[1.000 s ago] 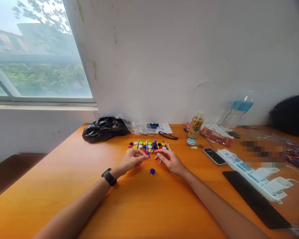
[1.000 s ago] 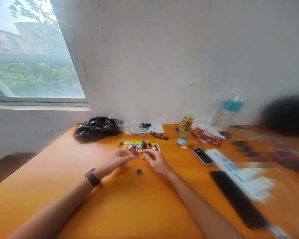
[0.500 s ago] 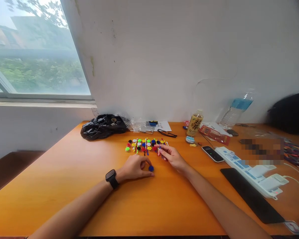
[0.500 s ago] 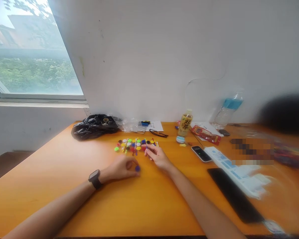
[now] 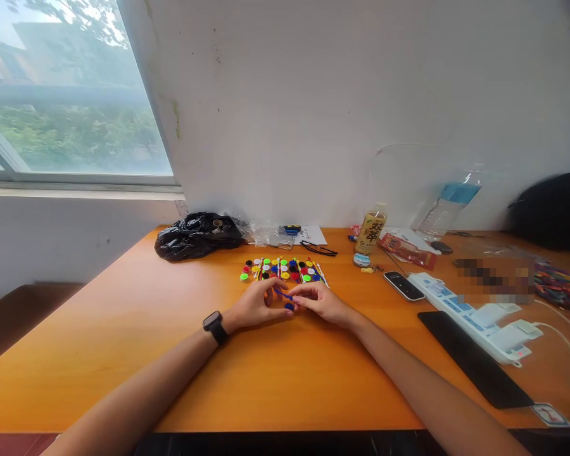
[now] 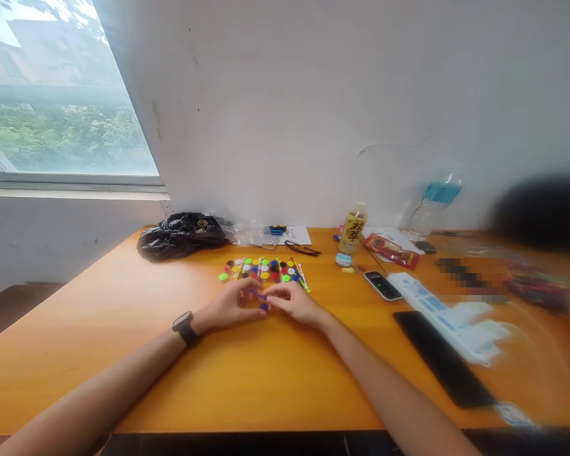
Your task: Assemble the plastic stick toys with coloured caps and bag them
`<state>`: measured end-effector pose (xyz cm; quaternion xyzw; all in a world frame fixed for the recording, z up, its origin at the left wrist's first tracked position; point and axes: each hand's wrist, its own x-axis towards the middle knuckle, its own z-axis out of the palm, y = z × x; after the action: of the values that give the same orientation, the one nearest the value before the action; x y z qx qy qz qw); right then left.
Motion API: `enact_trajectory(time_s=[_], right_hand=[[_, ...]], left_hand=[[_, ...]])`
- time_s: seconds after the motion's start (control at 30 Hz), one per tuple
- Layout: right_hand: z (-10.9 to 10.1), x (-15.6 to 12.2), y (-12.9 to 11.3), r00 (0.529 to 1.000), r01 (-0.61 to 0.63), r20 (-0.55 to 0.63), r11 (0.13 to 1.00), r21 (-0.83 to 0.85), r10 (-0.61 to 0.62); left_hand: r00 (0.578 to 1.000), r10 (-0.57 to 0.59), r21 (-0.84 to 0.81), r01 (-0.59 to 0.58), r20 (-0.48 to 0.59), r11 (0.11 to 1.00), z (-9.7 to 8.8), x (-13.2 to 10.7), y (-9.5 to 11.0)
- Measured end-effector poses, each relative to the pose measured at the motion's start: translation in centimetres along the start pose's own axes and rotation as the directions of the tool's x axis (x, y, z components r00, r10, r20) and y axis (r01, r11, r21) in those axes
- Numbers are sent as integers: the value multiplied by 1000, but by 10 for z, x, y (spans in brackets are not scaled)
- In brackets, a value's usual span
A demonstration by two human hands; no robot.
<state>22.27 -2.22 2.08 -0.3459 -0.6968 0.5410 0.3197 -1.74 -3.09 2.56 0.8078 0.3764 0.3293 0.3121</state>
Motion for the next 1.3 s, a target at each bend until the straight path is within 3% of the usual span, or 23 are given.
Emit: enact_trajectory(time_s=[0.33,0.6,0.87,1.3], right_hand=[[3,-1,4,998,-44,36,996,76,41],[2,4,10,998,-53,-24,998,-21,52],[7,4,6,999,-27,-26,1000,-10,27],[9,8,11,998,-22,-55,998,-67,18]], left_hand=[[988,102,87,-112,118,990,2,2,2],[989,95,146,-111,113,983,2,-1,0],[988,122,188,-138,96,972,2,-2,5],[970,184,246,-219,157,944,-1,1,10]])
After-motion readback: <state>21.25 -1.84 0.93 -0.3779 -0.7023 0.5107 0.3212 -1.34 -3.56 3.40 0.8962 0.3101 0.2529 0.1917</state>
